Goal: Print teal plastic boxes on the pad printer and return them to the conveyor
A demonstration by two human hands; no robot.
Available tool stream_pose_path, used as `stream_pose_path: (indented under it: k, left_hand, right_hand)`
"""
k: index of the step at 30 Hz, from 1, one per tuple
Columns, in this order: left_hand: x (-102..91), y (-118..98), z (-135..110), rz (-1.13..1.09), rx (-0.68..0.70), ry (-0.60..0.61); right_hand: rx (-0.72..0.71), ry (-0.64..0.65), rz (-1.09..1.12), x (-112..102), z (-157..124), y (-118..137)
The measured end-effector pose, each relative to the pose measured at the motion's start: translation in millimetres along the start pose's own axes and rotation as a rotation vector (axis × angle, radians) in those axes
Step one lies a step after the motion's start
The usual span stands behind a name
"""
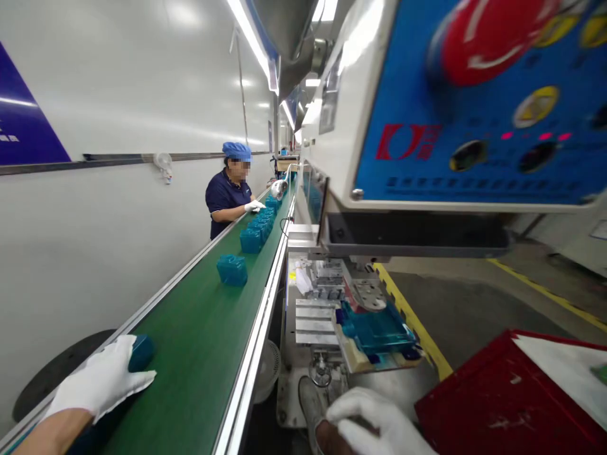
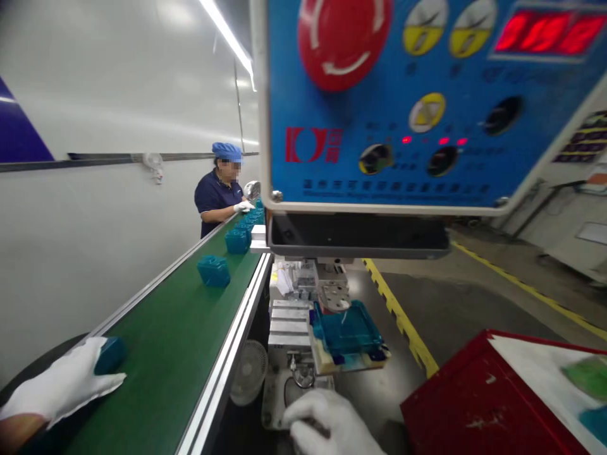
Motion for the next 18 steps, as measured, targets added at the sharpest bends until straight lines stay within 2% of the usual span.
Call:
stream_pose_path:
  k: [2,4,5,7,10,12,13,15,16,18]
  left_hand:
    - [-8.1,-6,-4,0.028,-0.035,0.043]
    - [-24.2,-16,-12,0.055,-0.113,0.085]
    - [-36.4,-27,-20,0.070,-0.139,0.089]
    - [-64.4,-64,-42,0.079,-0.135,0.086]
    - [-109.7,-151,-95,0.104,0.013,-0.021]
    - [-136.4,-224,-139,0.121,0.201,-0.187]
    - [-145.3,-260,-164,0.121,0.309,-0.274]
    - [-148.0,-329,-209,0.089,0.528,-0.368]
    - [-143.2,-360,-229,0.073,0.632,-0.381]
    - [-123.8,-417,-261,0.070,0.821,-0.347]
  right_hand:
    - [-0.082,-0.197,-0.235,-74,-33,1]
    - [-0.168,-0.373,-0.501,-124,-52,5]
    - [-0.214,-0.414,-0.638,-135,-54,8]
    - [-0.324,-0.399,-0.891,-134,-43,10]
    - [-0.488,-0.297,-1.106,-113,-4,7]
    - [-0.493,-0.221,-1.066,-111,22,3]
    - [-0.442,-0.200,-0.993,-118,30,0]
    - [-0.308,-0.245,-0.816,-148,27,-1]
    - [-0.252,-0.319,-0.744,-169,14,1]
    - [-0.162,-0.501,-0.660,-214,-29,4]
Point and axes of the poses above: each hand's wrist, its own z-axis towards the middle knuckle, its own x-axis out of the palm, y = z × x, the point moved 10 cm from there along z, towards the middle knuckle, and after that the axes turned 12 degrees about -x, right-handed, at the moved point
